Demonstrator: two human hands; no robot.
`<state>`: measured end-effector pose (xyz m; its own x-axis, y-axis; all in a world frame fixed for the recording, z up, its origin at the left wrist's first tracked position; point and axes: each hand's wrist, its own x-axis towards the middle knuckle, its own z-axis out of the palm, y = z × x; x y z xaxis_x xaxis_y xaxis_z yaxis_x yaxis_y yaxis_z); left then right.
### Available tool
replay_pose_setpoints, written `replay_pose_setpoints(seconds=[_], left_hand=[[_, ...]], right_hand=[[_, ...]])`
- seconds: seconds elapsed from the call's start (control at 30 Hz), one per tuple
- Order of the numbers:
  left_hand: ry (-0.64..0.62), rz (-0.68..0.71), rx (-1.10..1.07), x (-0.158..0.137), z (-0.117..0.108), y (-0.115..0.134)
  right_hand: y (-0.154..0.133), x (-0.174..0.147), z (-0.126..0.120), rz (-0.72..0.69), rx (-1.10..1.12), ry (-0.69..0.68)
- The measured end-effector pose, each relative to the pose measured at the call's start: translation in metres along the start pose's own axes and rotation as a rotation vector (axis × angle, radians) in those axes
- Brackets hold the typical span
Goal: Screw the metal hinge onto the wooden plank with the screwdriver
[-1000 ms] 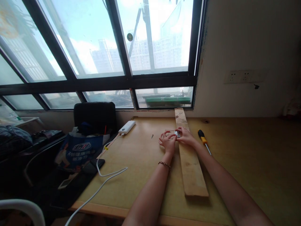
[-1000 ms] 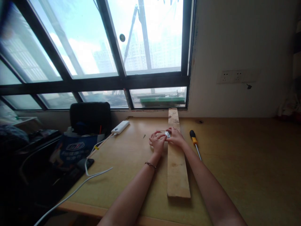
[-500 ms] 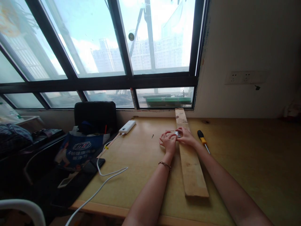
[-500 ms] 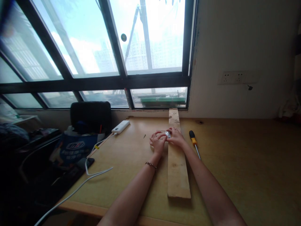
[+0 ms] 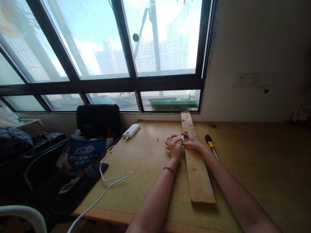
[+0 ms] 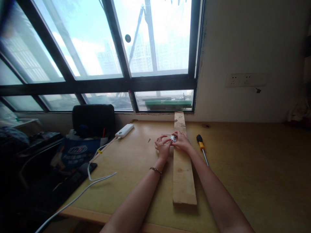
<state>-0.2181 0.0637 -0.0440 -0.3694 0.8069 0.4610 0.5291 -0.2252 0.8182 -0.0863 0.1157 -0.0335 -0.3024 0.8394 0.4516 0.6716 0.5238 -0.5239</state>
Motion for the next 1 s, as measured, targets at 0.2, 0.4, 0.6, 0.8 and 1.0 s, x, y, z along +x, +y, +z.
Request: replay_pose_setpoints(seconds=[0.2, 0.4, 0.6, 0.8, 1.0], left_hand=[[-0.007, -0.011, -0.033, 0.0005, -0.0008, 0.0007], [-0.014, 0.012, -0.056, 0.0010, -0.0002, -0.0011], [-0.005, 0.039, -0.006, -0.0010, -0.0005, -0.0001], [-0.025, 0.073, 0.080, -0.0015, -0.0021, 0.0011], [-0.016, 0.046, 0.097, -0.0026, 0.0001, -0.0005]], right_hand=[[-0.0014, -0.0009, -0.0017, 0.000, -0.011, -0.011], [-0.0038, -0.0019, -0.0034, 0.009, 0.018, -0.007], [-0.0037, -0.0023, -0.0033, 0.003, 0.016, -0.009], [-0.0022, -0.0018, -0.0027, -0.002, 0.011, 0.000], [-0.0031, -0.0024, -0.0027, -0.005, 0.023, 0.006]])
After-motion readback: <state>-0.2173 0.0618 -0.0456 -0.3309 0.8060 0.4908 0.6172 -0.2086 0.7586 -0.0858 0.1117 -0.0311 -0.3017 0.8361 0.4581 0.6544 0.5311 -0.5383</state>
